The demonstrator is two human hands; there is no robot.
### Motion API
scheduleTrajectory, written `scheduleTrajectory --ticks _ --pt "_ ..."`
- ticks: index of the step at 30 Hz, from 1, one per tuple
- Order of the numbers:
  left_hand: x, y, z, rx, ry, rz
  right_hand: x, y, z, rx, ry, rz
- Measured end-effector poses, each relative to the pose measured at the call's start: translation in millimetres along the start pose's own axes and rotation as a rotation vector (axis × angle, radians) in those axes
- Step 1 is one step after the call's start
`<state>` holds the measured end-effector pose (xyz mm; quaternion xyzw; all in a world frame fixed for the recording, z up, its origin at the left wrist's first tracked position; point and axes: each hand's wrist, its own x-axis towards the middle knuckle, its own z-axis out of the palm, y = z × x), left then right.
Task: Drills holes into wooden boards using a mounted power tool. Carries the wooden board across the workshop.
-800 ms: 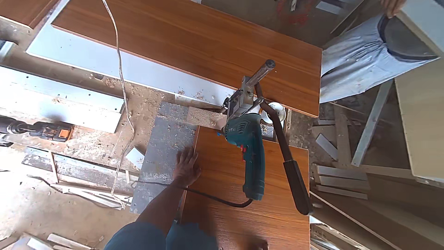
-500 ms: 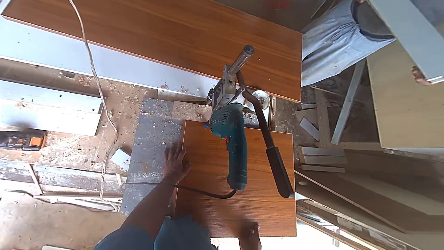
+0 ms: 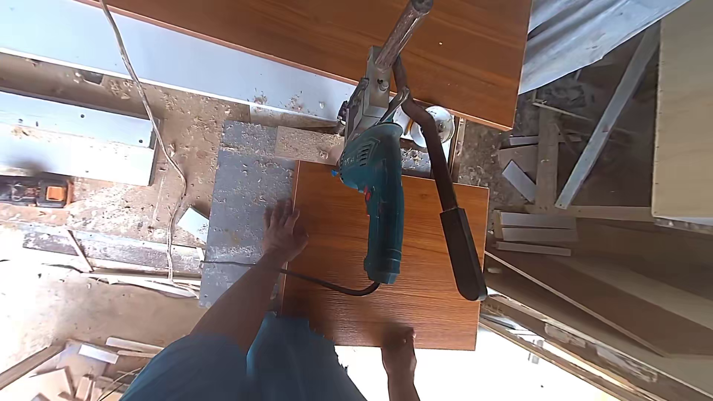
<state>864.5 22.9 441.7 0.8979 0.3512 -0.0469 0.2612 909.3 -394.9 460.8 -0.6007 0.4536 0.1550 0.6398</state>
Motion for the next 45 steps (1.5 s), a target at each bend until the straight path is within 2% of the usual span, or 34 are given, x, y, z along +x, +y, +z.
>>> scheduleTrajectory --ticks 3,6,12,16,19,27,30,35,40,41,43,45 --pt "-2 1 0 -0.020 0.033 0.019 -3 -1 0 -0.019 -0.001 -0.008" --pt "-3 3 -6 -0.047 -0.013 -0.011 -3 -1 -3 -0.051 -0.038 -0.016" --pt "-2 3 -3 -0.016 0.055 0.025 -1 -1 -4 -0.034 -0.055 -0.013" --pt "-1 1 1 -0.022 0.091 0.048 -4 -5 0 -0.065 -0.004 0.032" --pt "-1 -2 1 -0.034 0.092 0.054 -7 -6 2 -0.171 0.071 0.097" --pt "5 5 -11 0.103 -0.024 0.008 -6 -23 -15 -0.570 -0.010 0.185" --pt "1 16 -10 0.174 -0.048 0.029 -8 -24 -16 -0.631 -0.003 0.176" --pt "0 37 -19 0.168 -0.160 -0.029 -18 -3 -19 -0.449 -0.087 0.163" --pt "0 41 -16 0.144 -0.213 -0.078 -66 13 -8 -0.145 0.176 0.215" --pt "0 41 -13 0.154 -0.205 -0.078 -71 13 -3 -0.108 0.136 0.227" --pt "2 40 -9 0.169 -0.203 -0.084 -67 8 11 -0.072 -0.065 0.282" --pt "0 40 -4 0.171 -0.185 -0.088 -65 0 4 -0.297 -0.143 0.304"
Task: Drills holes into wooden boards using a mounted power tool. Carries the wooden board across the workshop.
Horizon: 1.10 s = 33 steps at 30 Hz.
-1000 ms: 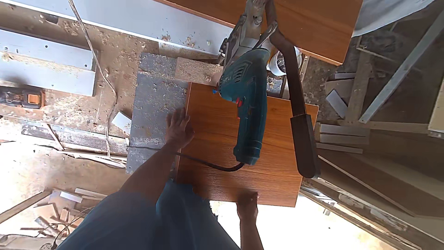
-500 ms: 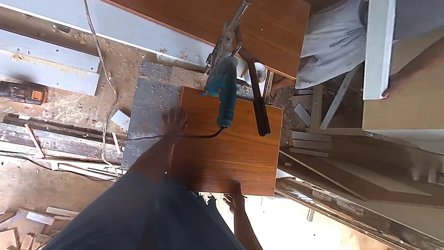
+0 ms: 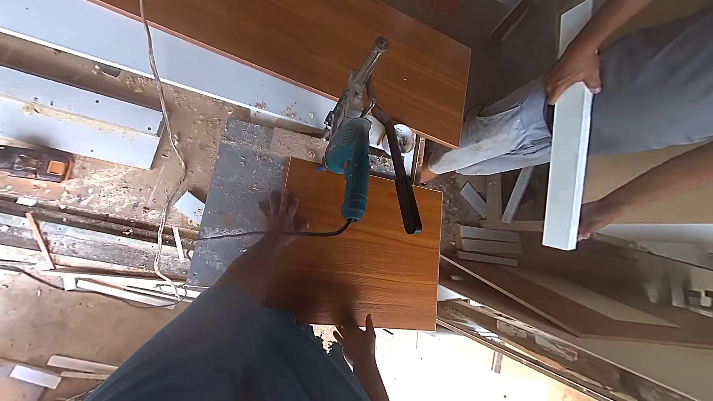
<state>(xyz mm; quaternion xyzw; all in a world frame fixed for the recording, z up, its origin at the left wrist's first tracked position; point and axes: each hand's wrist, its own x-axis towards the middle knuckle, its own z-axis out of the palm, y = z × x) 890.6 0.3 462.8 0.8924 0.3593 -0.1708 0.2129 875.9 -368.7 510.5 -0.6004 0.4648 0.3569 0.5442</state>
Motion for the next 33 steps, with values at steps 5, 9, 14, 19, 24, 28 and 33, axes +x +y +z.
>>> scheduleTrajectory --ticks 5,9,14,19,24,28,33 --pt "3 -1 0 -0.012 0.008 -0.019 -89 -66 14 -0.899 -0.225 -0.398" --pt "2 -2 0 -0.013 0.014 -0.017 -231 -165 118 -0.865 -0.333 -1.448" --pt "4 -2 1 -0.031 0.036 -0.023 -267 -249 271 -1.316 -0.231 -0.996" --pt "0 -2 1 -0.033 0.083 -0.004 -246 -255 309 -1.142 -0.310 -0.646" --pt "-2 -2 2 -0.025 0.079 0.009 -251 -244 321 -1.096 -0.239 -0.727" --pt "0 -2 6 -0.025 0.090 0.010 -254 -240 323 -1.195 -0.176 -0.778" --pt "0 -2 6 -0.038 0.108 0.020 -254 -239 323 -1.176 -0.160 -0.794"
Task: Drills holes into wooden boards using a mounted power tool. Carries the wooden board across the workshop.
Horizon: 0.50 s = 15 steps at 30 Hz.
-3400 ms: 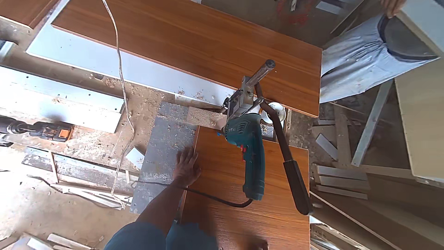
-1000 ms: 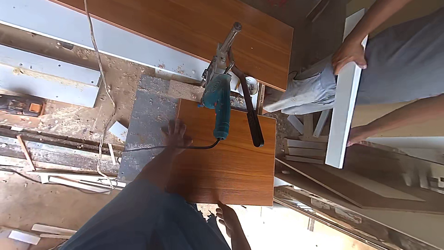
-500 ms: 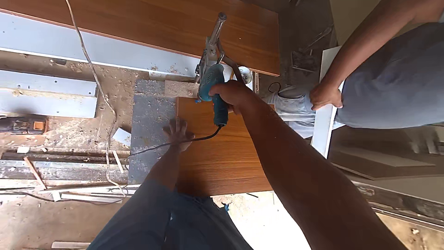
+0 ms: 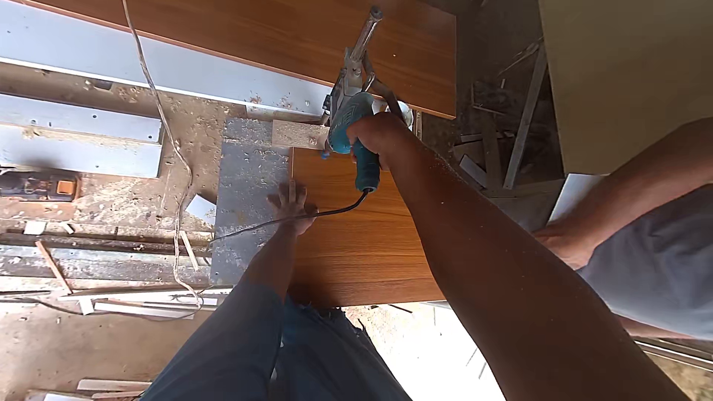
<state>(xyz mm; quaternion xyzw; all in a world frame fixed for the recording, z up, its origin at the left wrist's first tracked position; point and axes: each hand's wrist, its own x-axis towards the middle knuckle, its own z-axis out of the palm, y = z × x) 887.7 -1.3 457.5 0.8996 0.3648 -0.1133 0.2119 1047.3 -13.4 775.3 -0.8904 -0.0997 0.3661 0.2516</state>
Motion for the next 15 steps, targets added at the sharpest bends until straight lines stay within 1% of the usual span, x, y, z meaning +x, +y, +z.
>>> scheduleTrajectory --ticks 7,10,13,15 --pt "1 -3 3 0.017 0.012 0.012 2 3 -2 0.037 -0.020 -0.004" --pt "1 -2 1 0.015 -0.001 0.005 -10 -4 -7 -0.075 0.027 -0.007" --pt "2 -2 -1 0.018 -0.015 -0.001 -20 -7 -16 -0.252 0.054 -0.084" --pt "1 -2 -2 0.015 -0.022 -0.004 -27 -4 -25 -0.371 0.114 -0.158"
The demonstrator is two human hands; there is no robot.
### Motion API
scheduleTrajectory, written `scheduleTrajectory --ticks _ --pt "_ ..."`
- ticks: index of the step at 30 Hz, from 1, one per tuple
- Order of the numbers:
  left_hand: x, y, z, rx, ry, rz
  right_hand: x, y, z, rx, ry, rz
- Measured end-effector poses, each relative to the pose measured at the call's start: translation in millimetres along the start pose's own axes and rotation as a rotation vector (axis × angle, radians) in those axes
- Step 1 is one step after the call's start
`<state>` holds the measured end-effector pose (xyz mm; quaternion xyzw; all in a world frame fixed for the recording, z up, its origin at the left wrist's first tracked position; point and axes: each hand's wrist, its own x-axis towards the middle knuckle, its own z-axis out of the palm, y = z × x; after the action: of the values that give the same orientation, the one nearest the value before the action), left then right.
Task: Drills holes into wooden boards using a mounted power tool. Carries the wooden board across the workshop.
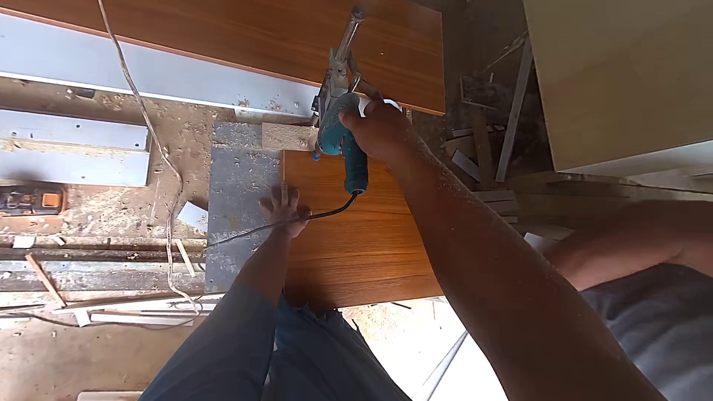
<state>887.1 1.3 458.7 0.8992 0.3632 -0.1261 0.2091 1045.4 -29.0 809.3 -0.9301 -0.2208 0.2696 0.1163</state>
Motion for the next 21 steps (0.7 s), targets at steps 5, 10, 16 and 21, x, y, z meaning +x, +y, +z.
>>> scheduleTrajectory --ticks 5,10,16,21 --pt "0 1 -1 -0.010 -0.011 -0.006 -22 35 -11 -0.265 0.131 -0.046" --pt "1 0 0 -0.005 -0.015 -0.008 -23 62 -7 -0.352 0.005 0.065" --pt "2 1 0 0.008 -0.011 -0.014 -19 72 -6 -0.205 -0.031 0.066" --pt "2 2 -2 0.002 -0.001 -0.019 -20 75 -4 -0.177 0.006 0.040"
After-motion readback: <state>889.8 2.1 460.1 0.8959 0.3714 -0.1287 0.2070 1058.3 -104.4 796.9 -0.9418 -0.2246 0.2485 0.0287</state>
